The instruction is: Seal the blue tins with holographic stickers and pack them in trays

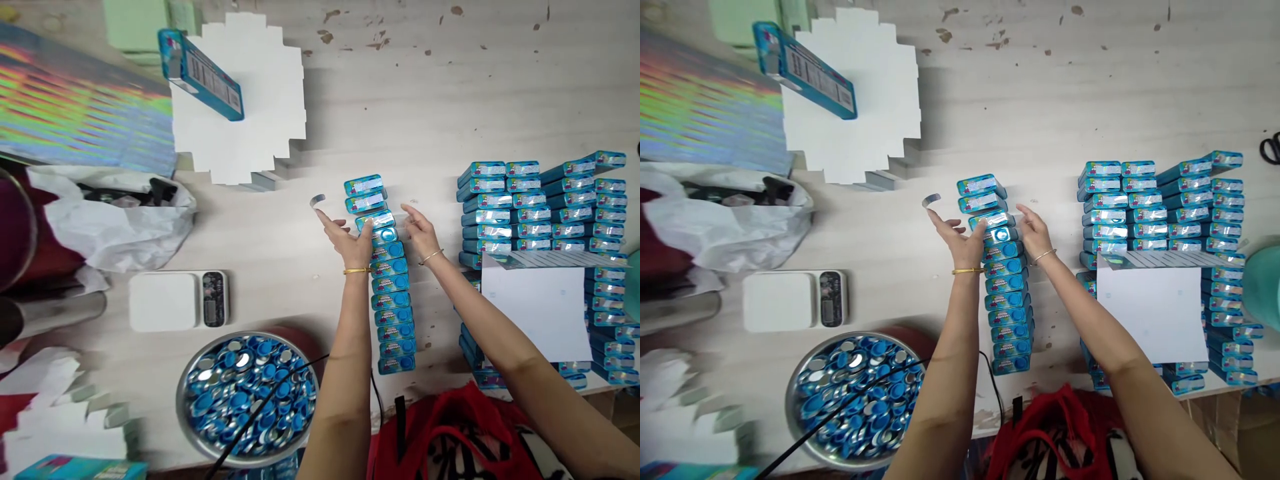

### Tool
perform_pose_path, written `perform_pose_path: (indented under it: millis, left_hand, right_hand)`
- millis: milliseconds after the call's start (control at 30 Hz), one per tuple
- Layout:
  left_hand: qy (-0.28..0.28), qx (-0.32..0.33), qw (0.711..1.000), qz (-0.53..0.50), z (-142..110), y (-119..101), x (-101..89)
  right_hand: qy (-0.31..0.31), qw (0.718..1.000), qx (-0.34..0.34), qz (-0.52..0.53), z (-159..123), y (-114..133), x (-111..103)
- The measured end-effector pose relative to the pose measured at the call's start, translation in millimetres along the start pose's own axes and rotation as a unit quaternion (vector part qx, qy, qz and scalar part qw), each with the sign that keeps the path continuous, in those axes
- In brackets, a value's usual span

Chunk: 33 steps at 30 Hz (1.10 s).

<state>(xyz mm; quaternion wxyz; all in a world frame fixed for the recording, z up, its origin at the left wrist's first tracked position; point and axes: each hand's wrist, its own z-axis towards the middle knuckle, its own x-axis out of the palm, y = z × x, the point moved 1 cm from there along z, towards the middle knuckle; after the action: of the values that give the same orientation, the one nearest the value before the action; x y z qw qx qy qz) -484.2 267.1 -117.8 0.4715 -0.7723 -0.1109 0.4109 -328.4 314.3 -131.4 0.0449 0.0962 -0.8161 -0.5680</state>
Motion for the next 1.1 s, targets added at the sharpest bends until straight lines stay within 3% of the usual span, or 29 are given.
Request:
perform_pose_path:
  millis: [100, 167, 233, 267, 333, 467, 533, 600, 700, 867, 967, 1100]
  left_hand:
    - [0.002, -0.004, 1.000, 0.001, -0.2, 2.3, 1.9]
    - [0.003, -0.006, 1.000, 0.002, -0.2, 1.6, 3.8]
    - [0.001, -0.005, 1.000, 0.009, -0.7, -4.1, 3.4]
    - [-0.003, 0.003, 1.000, 0.015, -1.8, -9.3, 1.1]
    - [-0.020, 0.043, 0.999, 0.025, -6.8, -24.1, -9.3]
    - [-0.039, 0.152, 0.988, -0.017, -32.3, -56.9, -47.4]
    - [-0.013, 0.139, 0.987, -0.073, -48.5, -65.6, -63.5]
    - [0.016, 0.076, 0.988, -0.135, -62.2, -66.9, -70.8]
    - [0.043, -0.034, 0.976, -0.209, -73.7, -60.6, -66.6]
    - [0.059, -0.104, 0.956, -0.269, -70.9, -49.5, -49.1]
    - [0.050, -0.072, 0.968, -0.237, -62.6, -42.9, -40.5]
    - [0.006, 0.038, 0.994, -0.105, -52.4, -34.7, -29.5]
  right_hand:
    - [0.082, 0.979, -0.100, -0.160, -9.7, -8.0, -6.3]
    - [0.118, 0.938, -0.118, -0.305, -11.3, -12.3, -12.4]
    - [0.118, 0.899, -0.120, -0.405, -9.5, -11.9, -21.2]
    - [0.104, 0.896, -0.121, -0.415, -8.2, -9.0, -26.0]
    - [0.051, 0.927, -0.125, -0.350, -7.6, 2.2, -34.5]
    - [-0.045, 0.988, -0.093, -0.118, -22.3, 35.0, -38.0]
    - [-0.039, 0.998, -0.028, -0.031, -35.6, 48.9, -31.7]
    - [-0.011, 0.998, 0.051, 0.028, -49.1, 58.3, -22.8]
    - [0.030, 0.991, 0.111, 0.070, -64.1, 65.2, -11.0]
    - [0.028, 0.993, 0.080, 0.082, -63.9, 64.5, -4.6]
    - [-0.006, 0.997, 0.042, 0.063, -54.9, 60.1, -5.3]
    - [-0.037, 0.999, -0.016, -0.005, -47.9, 51.5, -6.7]
